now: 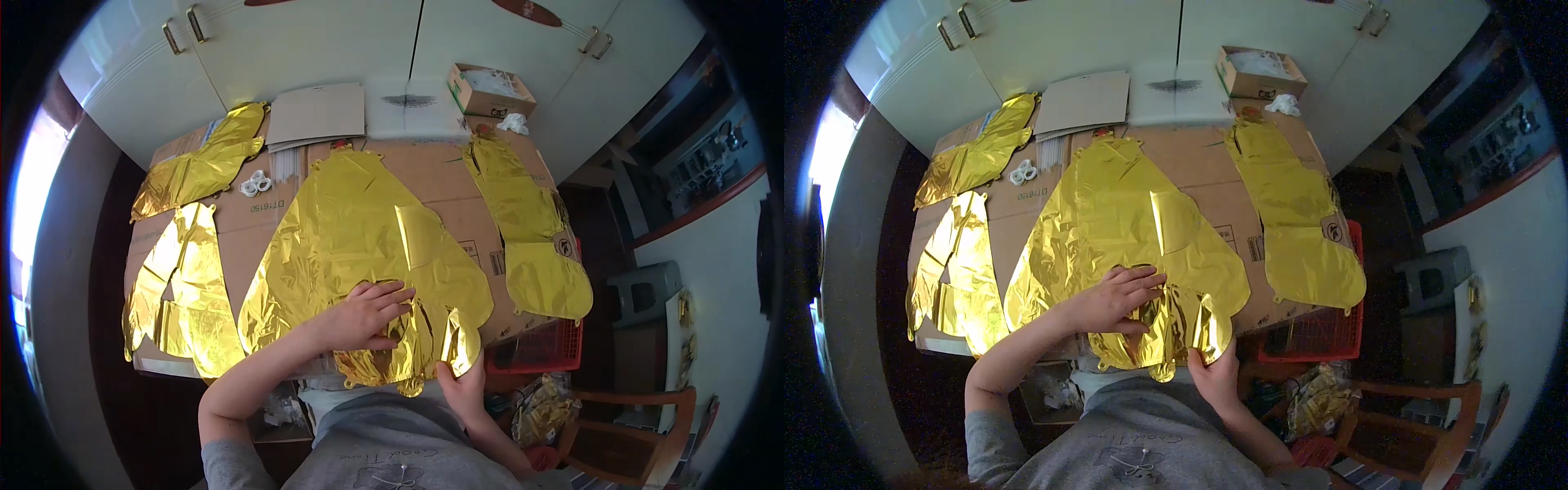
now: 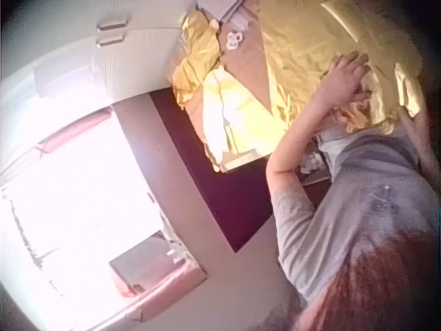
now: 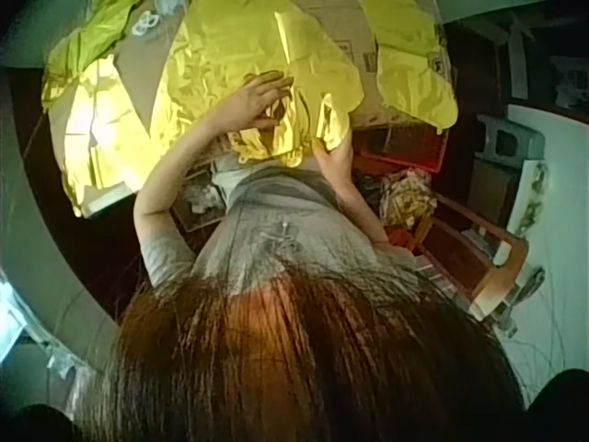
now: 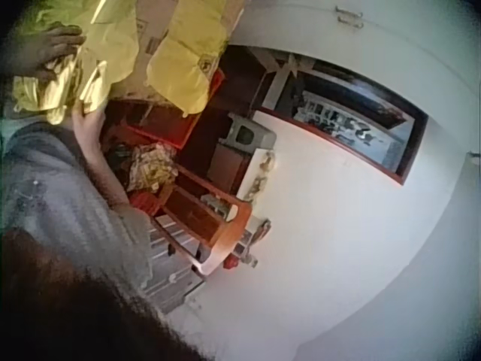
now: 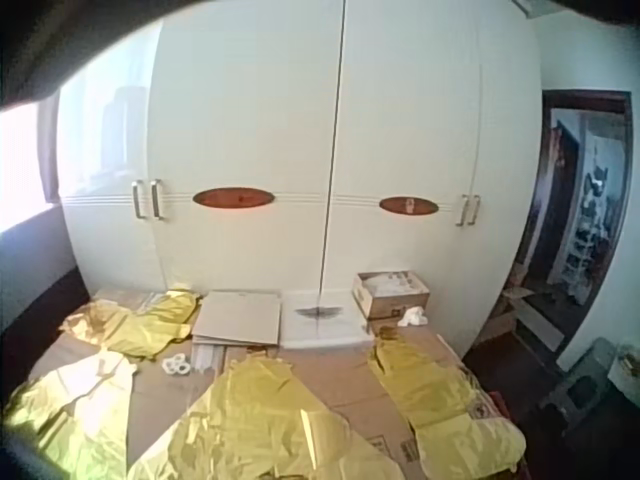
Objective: Folding gold foil balloons and placing them onto cardboard backing sheets for packaging.
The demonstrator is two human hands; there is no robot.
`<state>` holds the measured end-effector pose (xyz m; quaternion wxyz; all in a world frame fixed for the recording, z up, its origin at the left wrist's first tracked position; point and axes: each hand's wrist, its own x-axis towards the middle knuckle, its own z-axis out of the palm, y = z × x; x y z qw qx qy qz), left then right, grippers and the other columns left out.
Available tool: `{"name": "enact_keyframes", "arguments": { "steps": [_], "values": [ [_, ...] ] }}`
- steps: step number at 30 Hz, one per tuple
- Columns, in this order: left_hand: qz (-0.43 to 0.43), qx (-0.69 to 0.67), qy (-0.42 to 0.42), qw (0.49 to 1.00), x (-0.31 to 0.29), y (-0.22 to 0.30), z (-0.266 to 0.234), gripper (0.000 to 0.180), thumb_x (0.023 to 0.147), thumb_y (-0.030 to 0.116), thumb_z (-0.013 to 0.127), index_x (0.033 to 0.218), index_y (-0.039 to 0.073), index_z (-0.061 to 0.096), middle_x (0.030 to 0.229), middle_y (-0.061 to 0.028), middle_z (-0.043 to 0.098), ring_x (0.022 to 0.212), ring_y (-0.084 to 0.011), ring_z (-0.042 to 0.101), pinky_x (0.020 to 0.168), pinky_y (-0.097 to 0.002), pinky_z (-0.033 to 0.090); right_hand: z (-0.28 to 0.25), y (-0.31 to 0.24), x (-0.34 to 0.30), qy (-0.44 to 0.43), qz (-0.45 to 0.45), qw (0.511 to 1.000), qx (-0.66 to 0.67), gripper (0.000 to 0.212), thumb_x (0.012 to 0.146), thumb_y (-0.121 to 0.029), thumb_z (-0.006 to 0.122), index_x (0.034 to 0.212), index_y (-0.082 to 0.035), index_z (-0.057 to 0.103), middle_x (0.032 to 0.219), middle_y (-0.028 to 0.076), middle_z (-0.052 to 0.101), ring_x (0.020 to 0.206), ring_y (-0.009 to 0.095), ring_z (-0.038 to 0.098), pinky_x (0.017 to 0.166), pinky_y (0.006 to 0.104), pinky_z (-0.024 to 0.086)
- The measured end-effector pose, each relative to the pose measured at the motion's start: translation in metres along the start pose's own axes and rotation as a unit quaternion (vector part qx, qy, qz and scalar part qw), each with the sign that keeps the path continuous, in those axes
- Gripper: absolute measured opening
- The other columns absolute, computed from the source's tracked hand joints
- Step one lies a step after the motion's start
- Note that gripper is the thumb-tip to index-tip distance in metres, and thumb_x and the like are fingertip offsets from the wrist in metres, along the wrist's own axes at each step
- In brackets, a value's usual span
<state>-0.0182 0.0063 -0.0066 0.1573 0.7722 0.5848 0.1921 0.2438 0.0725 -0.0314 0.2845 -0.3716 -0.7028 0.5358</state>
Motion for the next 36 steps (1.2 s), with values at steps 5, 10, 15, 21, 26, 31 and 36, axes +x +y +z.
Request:
{"name": "enact_keyframes", "arguments": {
  "steps": [5, 10, 15, 21, 26, 31, 36],
  "values": [
    [-0.004, 0.003, -0.005, 1.0, -0.001, -0.002, 0.002, 0.062, 0.08, 0.04, 0.072, 0.126, 0.003, 0.052, 0.151, -0.0117, 0.041, 0.139, -0.0303, 0.037, 0.108, -0.0488, 0.034, 0.0, -0.006, -0.008, -0.019, -0.069, 0.995, -0.068, 0.039, 0.082, -0.006, 0.069, 0.116, 0.004, 0.053, 0.092, 0.016, 0.065, 0.08, 0.025, 0.067, 0.069, 0.0344, 0.053],
    [-0.005, 0.004, -0.008, 1.0, 0.001, -0.002, 0.001, 0.05, 0.082, 0.029, 0.068, 0.121, 0.002, 0.053, 0.15, -0.012, 0.041, 0.139, -0.0311, 0.037, 0.108, -0.0479, 0.035, 0.013, -0.026, 0.001, -0.058, -0.312, 0.922, -0.22, 0.029, 0.063, -0.003, 0.075, 0.091, -0.008, 0.068, 0.087, 0.006, 0.061, 0.085, 0.028, 0.062, 0.076, 0.0407, 0.049],
    [-0.006, -0.009, 0.017, 1.0, 0.0, -0.005, 0.004, 0.036, 0.085, 0.011, 0.06, 0.118, 0.0, 0.054, 0.148, -0.0128, 0.044, 0.137, -0.0316, 0.04, 0.106, -0.0464, 0.036, 0.023, -0.032, 0.009, -0.118, -0.366, 0.887, -0.255, 0.029, 0.068, -0.006, 0.074, 0.097, -0.008, 0.071, 0.095, 0.004, 0.063, 0.1, 0.024, 0.062, 0.09, 0.0425, 0.048],
    [-0.006, -0.098, 0.054, 0.994, -0.001, -0.009, 0.004, 0.044, 0.087, 0.009, 0.058, 0.13, 0.001, 0.05, 0.143, -0.0172, 0.048, 0.132, -0.0336, 0.045, 0.105, -0.0461, 0.037, 0.027, -0.026, 0.013, -0.165, -0.378, 0.87, -0.27, 0.023, 0.078, -0.009, 0.071, 0.101, -0.004, 0.069, 0.11, 0.008, 0.065, 0.115, 0.025, 0.06, 0.104, 0.0424, 0.045],
    [-0.04, -0.16, 0.061, 0.984, -0.003, -0.008, 0.002, 0.051, 0.09, 0.015, 0.059, 0.137, 0.003, 0.045, 0.138, -0.0215, 0.049, 0.13, -0.0352, 0.046, 0.106, -0.0463, 0.036, 0.027, -0.022, 0.014, -0.181, -0.398, 0.856, -0.275, 0.022, 0.079, -0.009, 0.07, 0.1, -0.003, 0.069, 0.111, 0.009, 0.066, 0.114, 0.025, 0.061, 0.102, 0.0419, 0.047],
    [-0.033, -0.132, 0.06, 0.989, 0.0, -0.004, 0.001, 0.053, 0.088, 0.018, 0.061, 0.137, 0.004, 0.045, 0.141, -0.0213, 0.047, 0.13, -0.0355, 0.046, 0.104, -0.0473, 0.038, 0.026, -0.024, 0.016, -0.187, -0.411, 0.851, -0.267, 0.019, 0.082, -0.009, 0.068, 0.099, -0.003, 0.069, 0.111, 0.009, 0.066, 0.112, 0.024, 0.063, 0.102, 0.041, 0.048],
    [0.002, -0.055, 0.057, 0.997, 0.0, -0.001, -0.001, 0.053, 0.083, 0.018, 0.065, 0.134, 0.011, 0.053, 0.145, -0.019, 0.044, 0.13, -0.0353, 0.046, 0.101, -0.0494, 0.041, 0.023, -0.023, 0.018, -0.205, -0.417, 0.844, -0.266, 0.022, 0.081, -0.012, 0.07, 0.102, -0.004, 0.07, 0.113, 0.008, 0.066, 0.113, 0.024, 0.062, 0.103, 0.0416, 0.047]
  ]
}}
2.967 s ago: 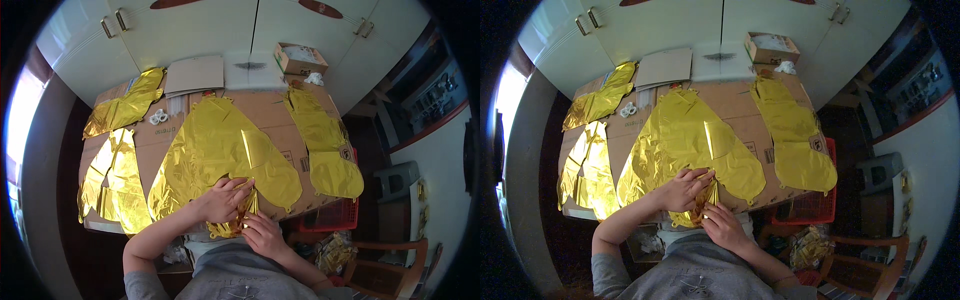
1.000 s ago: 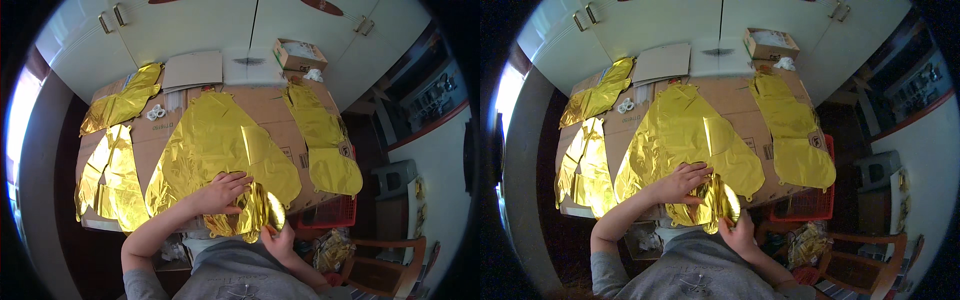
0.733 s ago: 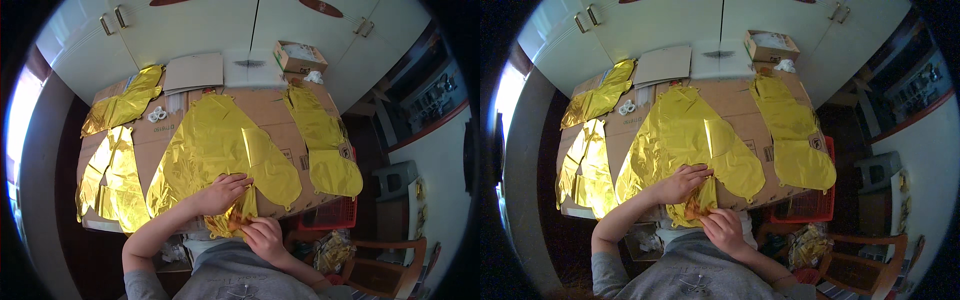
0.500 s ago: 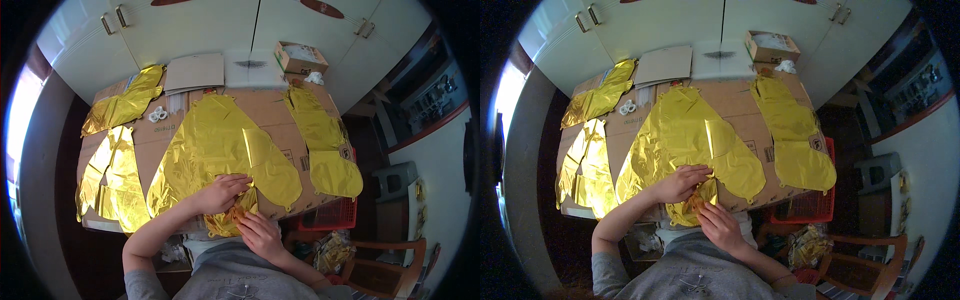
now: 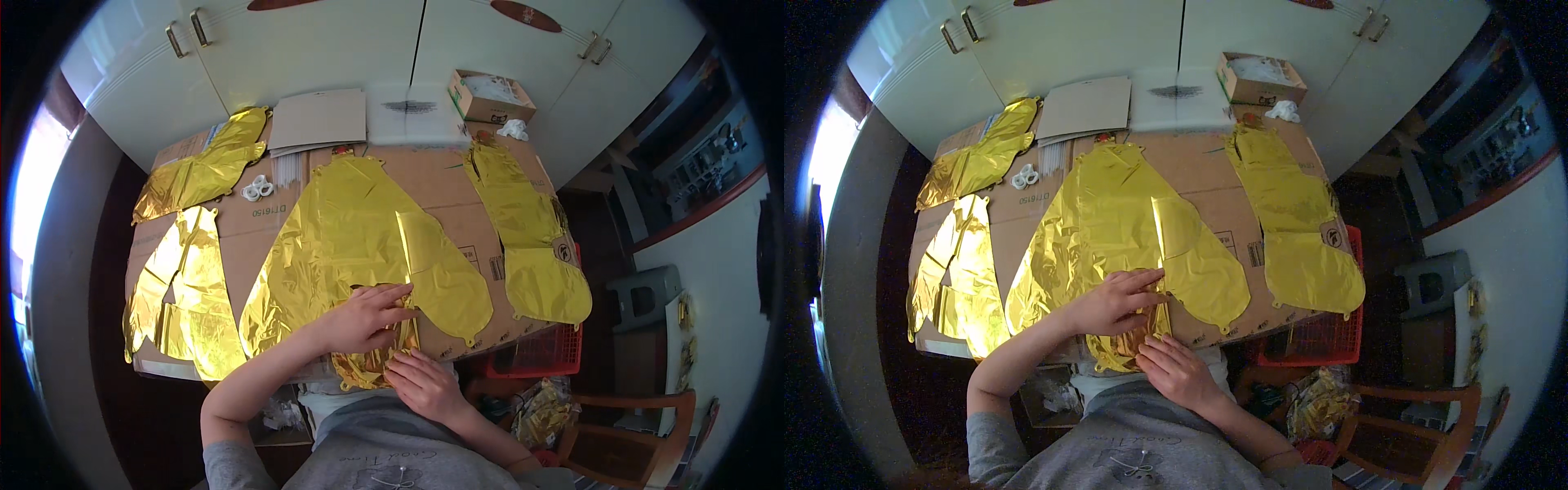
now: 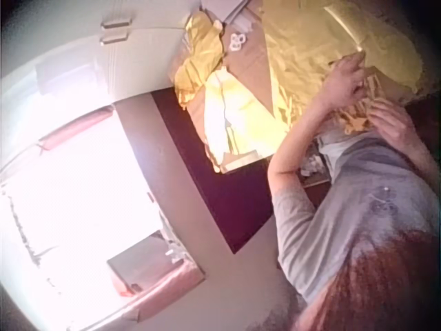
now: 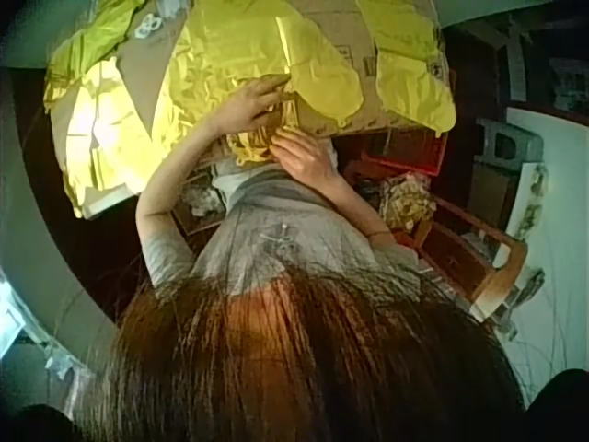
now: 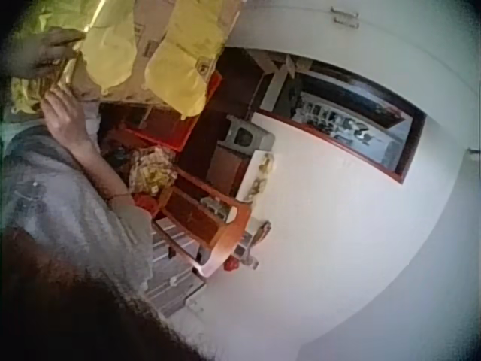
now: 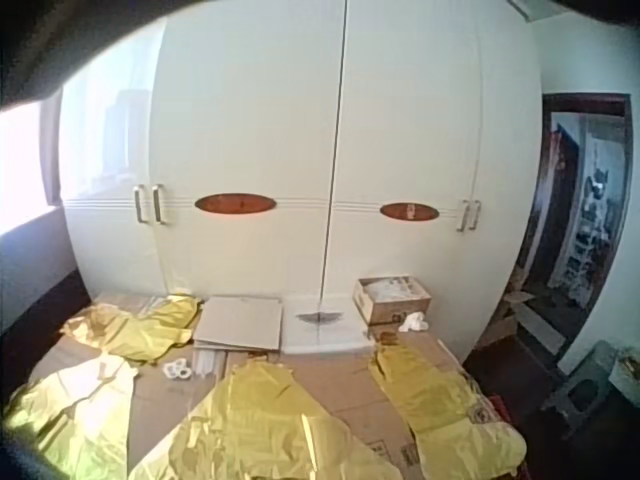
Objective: Folding gold foil balloons and placing them onto cardboard backing sheets for packaging.
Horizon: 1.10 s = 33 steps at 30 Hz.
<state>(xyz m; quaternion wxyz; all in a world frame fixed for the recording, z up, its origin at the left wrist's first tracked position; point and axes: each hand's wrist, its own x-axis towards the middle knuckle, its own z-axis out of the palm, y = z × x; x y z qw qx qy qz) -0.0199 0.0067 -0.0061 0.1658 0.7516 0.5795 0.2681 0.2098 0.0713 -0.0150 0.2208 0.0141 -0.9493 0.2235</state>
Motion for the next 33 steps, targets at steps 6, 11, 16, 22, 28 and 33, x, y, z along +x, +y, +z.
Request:
{"name": "enact_keyframes", "arguments": {
  "steps": [6, 11, 16, 22, 28, 33],
  "values": [
    [0.006, 0.041, -0.009, 0.999, 0.001, 0.002, 0.003, 0.05, 0.082, 0.017, 0.065, 0.132, 0.013, 0.058, 0.149, -0.013, 0.042, 0.133, -0.0333, 0.043, 0.102, -0.0498, 0.041, -0.021, 0.005, 0.006, -0.009, 0.039, 0.993, 0.113, 0.027, 0.081, -0.015, 0.072, 0.106, -0.005, 0.07, 0.114, 0.008, 0.066, 0.115, 0.025, 0.061, 0.103, 0.0428, 0.047],
    [0.006, 0.055, -0.03, 0.998, 0.001, 0.003, 0.001, 0.05, 0.084, 0.017, 0.064, 0.133, 0.014, 0.057, 0.148, -0.008, 0.044, 0.135, -0.0329, 0.042, 0.104, -0.0501, 0.039, -0.029, 0.03, 0.008, 0.015, 0.048, 0.999, -0.012, 0.028, 0.081, -0.015, 0.073, 0.106, -0.004, 0.07, 0.112, 0.008, 0.067, 0.113, 0.027, 0.062, 0.101, 0.044, 0.047],
    [0.002, 0.093, -0.027, 0.995, 0.0, 0.007, 0.005, 0.044, 0.087, 0.022, 0.063, 0.13, 0.012, 0.058, 0.144, -0.0066, 0.049, 0.135, -0.0314, 0.042, 0.106, -0.0484, 0.038, -0.026, 0.036, 0.005, -0.003, 0.021, 0.998, -0.055, 0.024, 0.079, -0.017, 0.075, 0.1, -0.005, 0.073, 0.11, 0.006, 0.068, 0.115, 0.025, 0.06, 0.101, 0.0439, 0.046],
    [0.007, 0.187, -0.007, 0.982, 0.005, 0.017, -0.003, 0.051, 0.086, 0.037, 0.065, 0.131, 0.012, 0.057, 0.14, -0.0043, 0.053, 0.127, -0.0276, 0.048, 0.106, -0.0455, 0.037, -0.03, 0.039, 0.004, -0.017, 0.034, 0.999, -0.039, 0.025, 0.079, -0.023, 0.075, 0.1, -0.008, 0.075, 0.11, 0.002, 0.069, 0.117, 0.024, 0.059, 0.103, 0.0441, 0.044],
    [-0.014, 0.22, -0.01, 0.975, 0.006, 0.014, -0.005, 0.076, 0.079, 0.057, 0.065, 0.136, 0.009, 0.052, 0.142, -0.0039, 0.051, 0.126, -0.0268, 0.047, 0.108, -0.0457, 0.035, -0.035, 0.044, 0.003, -0.043, 0.024, 0.998, -0.025, 0.025, 0.083, -0.022, 0.071, 0.104, -0.009, 0.074, 0.112, 0.001, 0.069, 0.118, 0.022, 0.058, 0.105, 0.0443, 0.041],
    [-0.023, 0.23, -0.036, 0.972, 0.004, 0.014, -0.003, 0.09, 0.075, 0.068, 0.062, 0.142, 0.009, 0.047, 0.147, -0.004, 0.046, 0.129, -0.0268, 0.045, 0.111, -0.0469, 0.031, -0.048, 0.047, 0.005, -0.096, -0.009, 0.995, -0.034, 0.025, 0.082, -0.018, 0.069, 0.105, -0.01, 0.073, 0.112, 0.0, 0.069, 0.121, 0.021, 0.057, 0.105, 0.0452, 0.04]
  ]
}}
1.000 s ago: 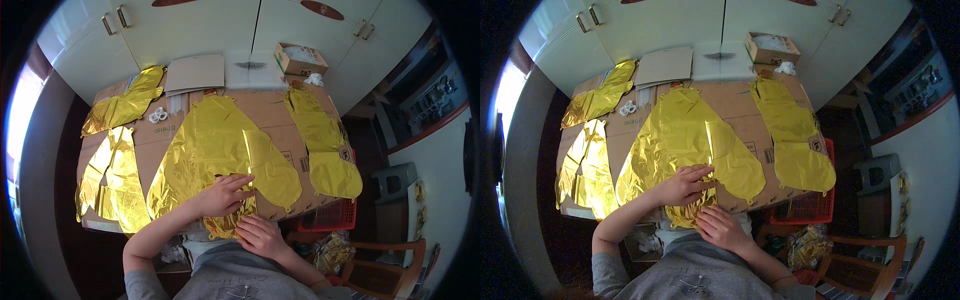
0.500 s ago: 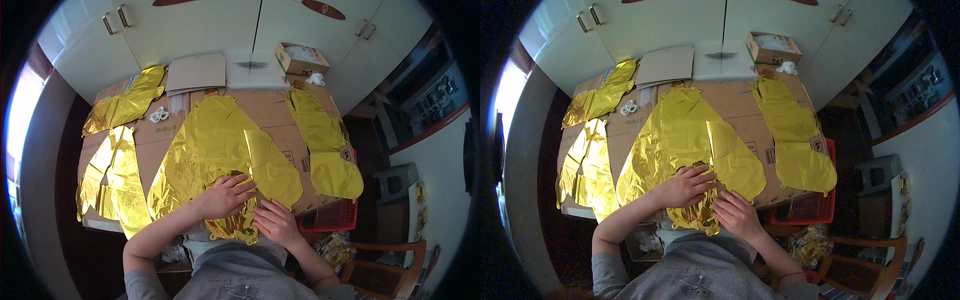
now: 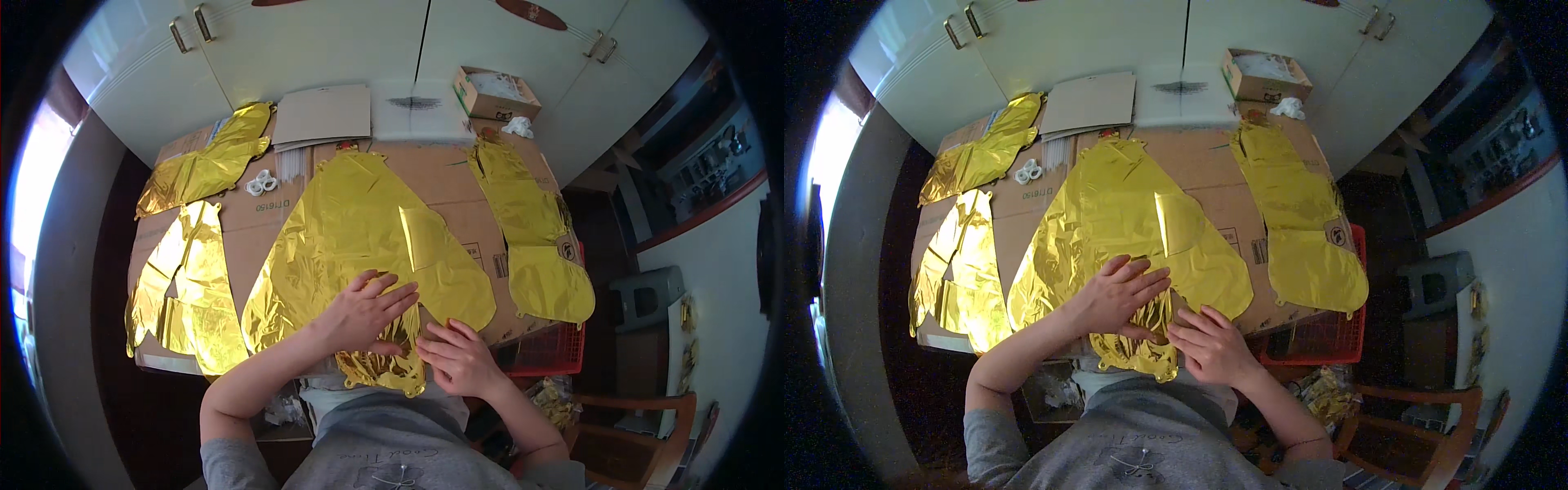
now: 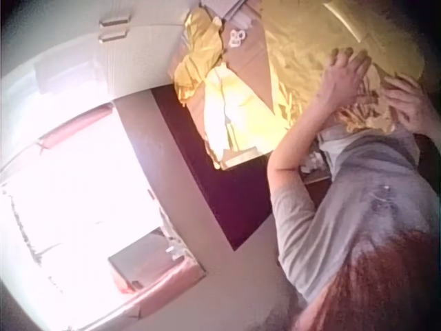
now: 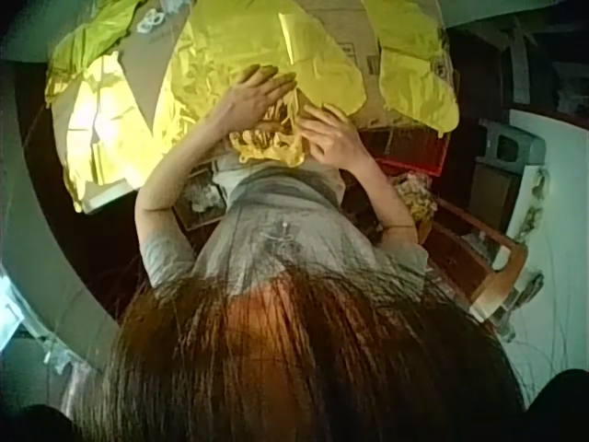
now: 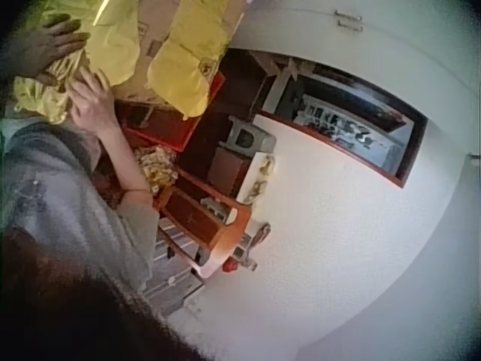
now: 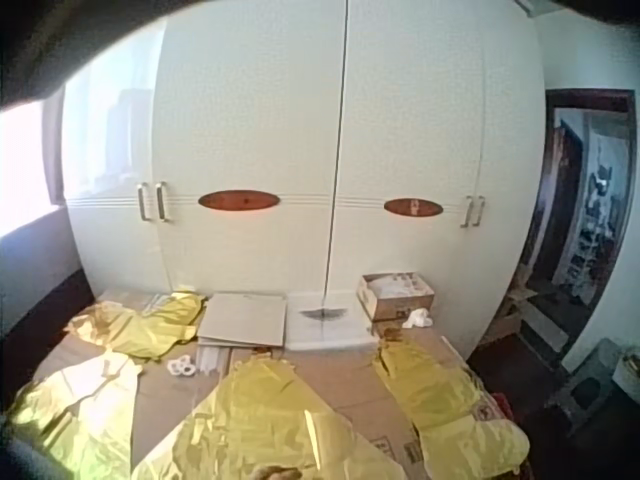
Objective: Folding gold foil balloons and placing them onto cardboard backing sheets for packaging.
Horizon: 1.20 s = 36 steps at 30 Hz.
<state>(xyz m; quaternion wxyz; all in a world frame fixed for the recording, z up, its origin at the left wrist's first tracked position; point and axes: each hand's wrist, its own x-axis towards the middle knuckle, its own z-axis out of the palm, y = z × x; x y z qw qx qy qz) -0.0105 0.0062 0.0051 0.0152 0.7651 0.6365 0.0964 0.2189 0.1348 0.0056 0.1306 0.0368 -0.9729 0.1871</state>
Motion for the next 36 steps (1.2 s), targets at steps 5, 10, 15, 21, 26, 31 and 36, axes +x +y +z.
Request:
{"name": "enact_keyframes", "arguments": {
  "steps": [5, 10, 15, 21, 26, 31, 36],
  "values": [
    [0.006, 0.008, 0.015, 1.0, -0.001, -0.002, 0.006, 0.097, 0.07, 0.073, 0.063, 0.142, 0.01, 0.045, 0.147, -0.0051, 0.045, 0.129, -0.0282, 0.045, 0.108, -0.0494, 0.035, 0.011, 0.009, -0.006, 0.047, -0.07, 0.996, -0.038, 0.02, 0.08, -0.016, 0.07, 0.099, -0.012, 0.074, 0.109, -0.003, 0.069, 0.116, 0.017, 0.06, 0.101, 0.0405, 0.042],
    [0.004, 0.007, 0.018, 1.0, -0.003, -0.002, 0.008, 0.098, 0.07, 0.073, 0.063, 0.142, 0.01, 0.045, 0.148, -0.0053, 0.045, 0.13, -0.0286, 0.045, 0.108, -0.0494, 0.034, 0.019, 0.007, -0.01, 0.094, -0.088, 0.991, -0.042, 0.014, 0.079, -0.016, 0.071, 0.093, -0.014, 0.074, 0.104, -0.006, 0.07, 0.111, 0.014, 0.063, 0.096, 0.0351, 0.044],
    [0.004, 0.006, 0.015, 1.0, -0.004, -0.002, 0.007, 0.098, 0.071, 0.072, 0.063, 0.142, 0.009, 0.044, 0.148, -0.006, 0.044, 0.13, -0.0291, 0.045, 0.108, -0.0488, 0.034, 0.023, 0.01, -0.015, 0.106, -0.103, 0.989, -0.029, 0.013, 0.08, -0.017, 0.071, 0.092, -0.017, 0.074, 0.105, -0.007, 0.071, 0.111, 0.012, 0.063, 0.096, 0.0338, 0.042],
    [0.008, 0.011, 0.01, 1.0, -0.004, -0.003, 0.008, 0.098, 0.073, 0.072, 0.061, 0.144, 0.007, 0.042, 0.149, -0.0058, 0.043, 0.132, -0.0294, 0.043, 0.11, -0.0486, 0.032, 0.02, 0.008, -0.015, 0.102, -0.103, 0.989, -0.021, 0.012, 0.081, -0.018, 0.069, 0.093, -0.018, 0.073, 0.106, -0.008, 0.07, 0.111, 0.01, 0.062, 0.096, 0.0335, 0.039],
    [-0.001, 0.008, -0.025, 1.0, -0.004, 0.0, 0.003, 0.098, 0.075, 0.071, 0.06, 0.147, 0.008, 0.04, 0.152, -0.0049, 0.04, 0.136, -0.0289, 0.039, 0.113, -0.0486, 0.028, 0.018, 0.007, -0.017, 0.075, -0.112, 0.991, -0.006, 0.013, 0.079, -0.02, 0.073, 0.092, -0.017, 0.072, 0.106, -0.007, 0.07, 0.112, 0.012, 0.062, 0.096, 0.0344, 0.04],
    [-0.004, 0.0, -0.026, 1.0, -0.007, 0.0, 0.01, 0.1, 0.076, 0.074, 0.058, 0.149, 0.009, 0.036, 0.153, -0.0061, 0.038, 0.139, -0.0342, 0.034, 0.114, -0.0539, 0.026, 0.002, 0.012, -0.01, 0.05, -0.069, 0.992, 0.098, 0.019, 0.079, -0.022, 0.076, 0.096, -0.015, 0.073, 0.109, -0.003, 0.07, 0.112, 0.017, 0.062, 0.094, 0.0372, 0.043],
    [-0.014, 0.022, -0.031, 0.999, -0.007, 0.001, 0.012, 0.099, 0.077, 0.076, 0.054, 0.151, 0.013, 0.034, 0.155, -0.0029, 0.035, 0.143, -0.0387, 0.027, 0.114, -0.0622, 0.021, -0.015, 0.053, 0.038, 0.086, 0.098, 0.99, 0.058, 0.029, 0.084, -0.024, 0.072, 0.109, -0.009, 0.068, 0.117, 0.01, 0.065, 0.113, 0.029, 0.059, 0.098, 0.0422, 0.045]
  ]
}}
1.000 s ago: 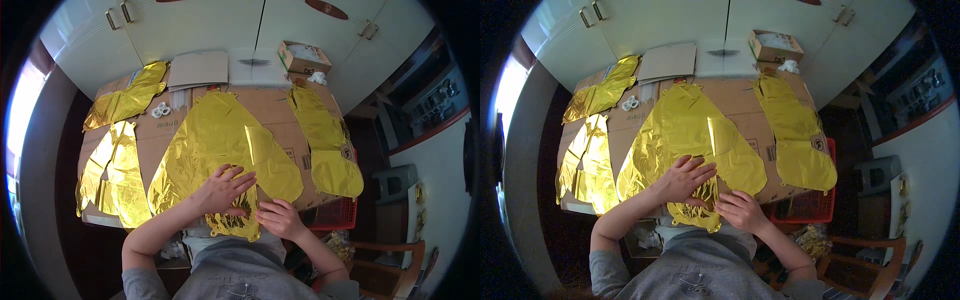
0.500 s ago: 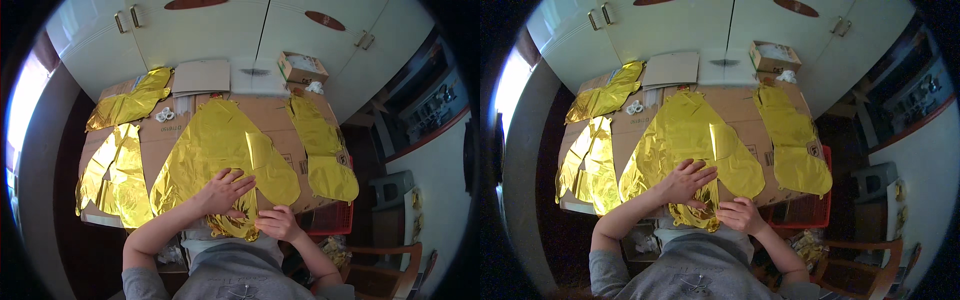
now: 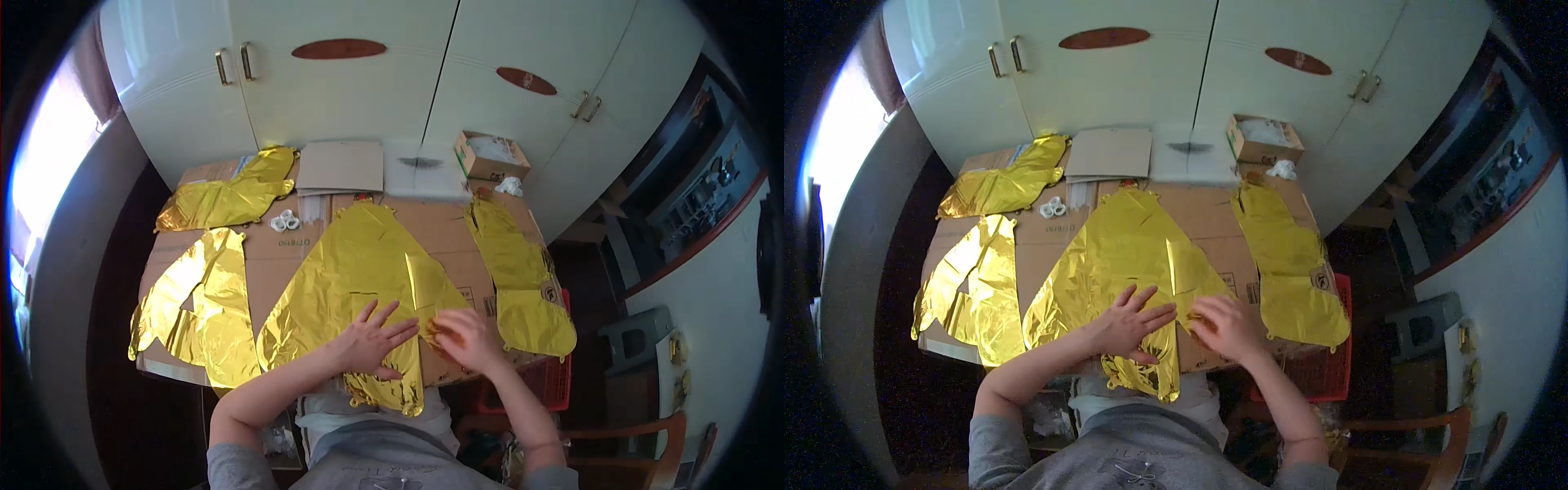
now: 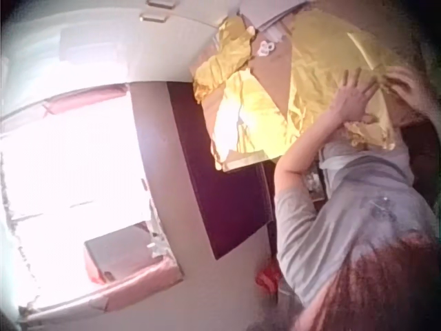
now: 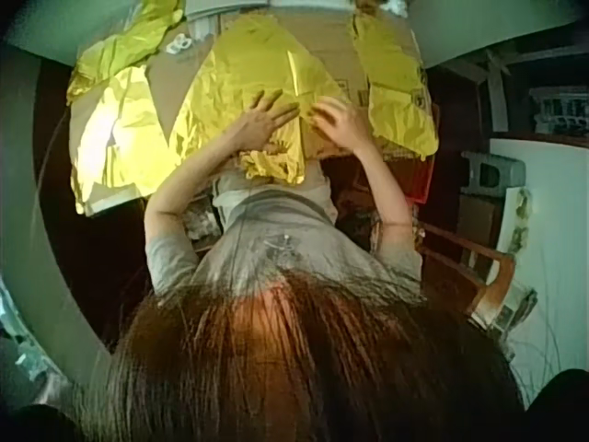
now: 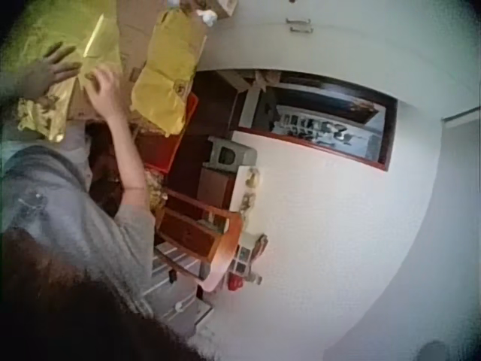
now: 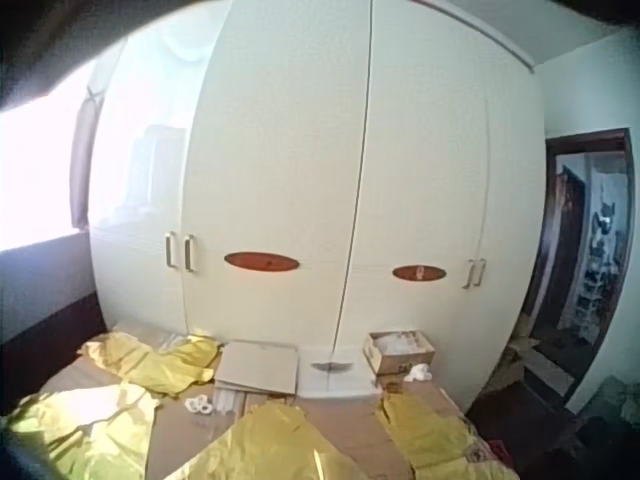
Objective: Folding gold foil balloons and placing them onto cardboard backing sheets for packaging.
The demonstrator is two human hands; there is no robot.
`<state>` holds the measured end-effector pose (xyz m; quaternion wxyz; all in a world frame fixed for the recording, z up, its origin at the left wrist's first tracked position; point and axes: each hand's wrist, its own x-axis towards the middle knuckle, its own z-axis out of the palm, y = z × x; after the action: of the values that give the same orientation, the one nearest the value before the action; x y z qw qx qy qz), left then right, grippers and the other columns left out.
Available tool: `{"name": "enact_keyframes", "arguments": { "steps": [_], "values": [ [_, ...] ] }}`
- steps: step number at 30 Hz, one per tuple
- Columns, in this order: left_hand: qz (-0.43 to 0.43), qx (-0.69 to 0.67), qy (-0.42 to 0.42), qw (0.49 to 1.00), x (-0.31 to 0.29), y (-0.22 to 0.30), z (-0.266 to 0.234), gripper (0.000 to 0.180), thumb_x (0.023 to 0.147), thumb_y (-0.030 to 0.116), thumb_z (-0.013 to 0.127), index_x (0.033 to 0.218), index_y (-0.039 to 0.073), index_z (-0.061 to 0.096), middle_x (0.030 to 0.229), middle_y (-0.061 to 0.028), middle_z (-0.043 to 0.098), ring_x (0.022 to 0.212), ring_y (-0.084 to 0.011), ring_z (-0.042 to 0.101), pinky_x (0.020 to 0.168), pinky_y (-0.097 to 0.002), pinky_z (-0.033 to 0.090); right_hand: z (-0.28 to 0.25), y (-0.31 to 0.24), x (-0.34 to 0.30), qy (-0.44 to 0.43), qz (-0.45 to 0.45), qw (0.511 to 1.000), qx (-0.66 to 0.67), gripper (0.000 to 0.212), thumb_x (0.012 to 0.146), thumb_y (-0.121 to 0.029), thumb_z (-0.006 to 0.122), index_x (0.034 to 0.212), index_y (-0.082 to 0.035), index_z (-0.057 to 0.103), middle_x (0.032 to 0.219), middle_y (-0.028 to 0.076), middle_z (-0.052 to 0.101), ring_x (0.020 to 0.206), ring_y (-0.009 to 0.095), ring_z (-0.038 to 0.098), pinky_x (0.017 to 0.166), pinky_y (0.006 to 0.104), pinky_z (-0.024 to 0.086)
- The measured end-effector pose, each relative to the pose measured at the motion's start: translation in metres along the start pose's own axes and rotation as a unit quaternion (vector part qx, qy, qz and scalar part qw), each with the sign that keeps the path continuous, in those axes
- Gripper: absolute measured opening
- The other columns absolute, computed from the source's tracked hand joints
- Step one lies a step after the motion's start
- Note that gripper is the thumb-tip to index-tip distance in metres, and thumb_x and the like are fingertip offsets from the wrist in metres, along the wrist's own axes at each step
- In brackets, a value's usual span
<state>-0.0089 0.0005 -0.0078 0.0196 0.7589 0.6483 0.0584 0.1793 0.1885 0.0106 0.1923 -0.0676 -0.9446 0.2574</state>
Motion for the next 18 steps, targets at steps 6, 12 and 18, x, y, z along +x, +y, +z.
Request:
{"name": "enact_keyframes", "arguments": {
  "steps": [6, 12, 18],
  "values": [
    [0.009, 0.015, 0.0, 1.0, 0.002, -0.002, -0.001, 0.096, 0.078, 0.076, 0.052, 0.15, 0.014, 0.034, 0.154, -0.0025, 0.036, 0.143, -0.04, 0.026, 0.112, -0.0646, 0.023, 0.021, 0.066, 0.086, -0.006, 0.125, 0.992, 0.03, 0.049, 0.082, -0.036, 0.072, 0.12, -0.007, 0.061, 0.124, 0.016, 0.055, 0.122, 0.034, 0.048, 0.103, 0.0438, 0.04],
    [0.006, 0.02, 0.012, 1.0, -0.002, -0.001, -0.002, 0.095, 0.079, 0.077, 0.05, 0.15, 0.014, 0.035, 0.154, -0.0021, 0.035, 0.142, -0.0403, 0.028, 0.11, -0.0669, 0.023, 0.01, 0.073, 0.132, -0.136, 0.207, 0.968, -0.038, 0.051, 0.08, -0.047, 0.069, 0.111, -0.007, 0.065, 0.121, 0.014, 0.053, 0.122, 0.034, 0.041, 0.107, 0.0414, 0.034],
    [0.006, 0.011, 0.012, 1.0, 0.0, 0.001, 0.0, 0.095, 0.08, 0.077, 0.048, 0.15, 0.014, 0.035, 0.153, -0.0024, 0.036, 0.142, -0.0391, 0.026, 0.111, -0.0668, 0.022, 0.004, 0.083, 0.106, -0.186, 0.129, 0.947, 0.228, 0.035, 0.095, -0.029, 0.049, 0.112, -0.003, 0.065, 0.127, 0.015, 0.053, 0.124, 0.031, 0.043, 0.108, 0.0374, 0.032]
  ]
}}
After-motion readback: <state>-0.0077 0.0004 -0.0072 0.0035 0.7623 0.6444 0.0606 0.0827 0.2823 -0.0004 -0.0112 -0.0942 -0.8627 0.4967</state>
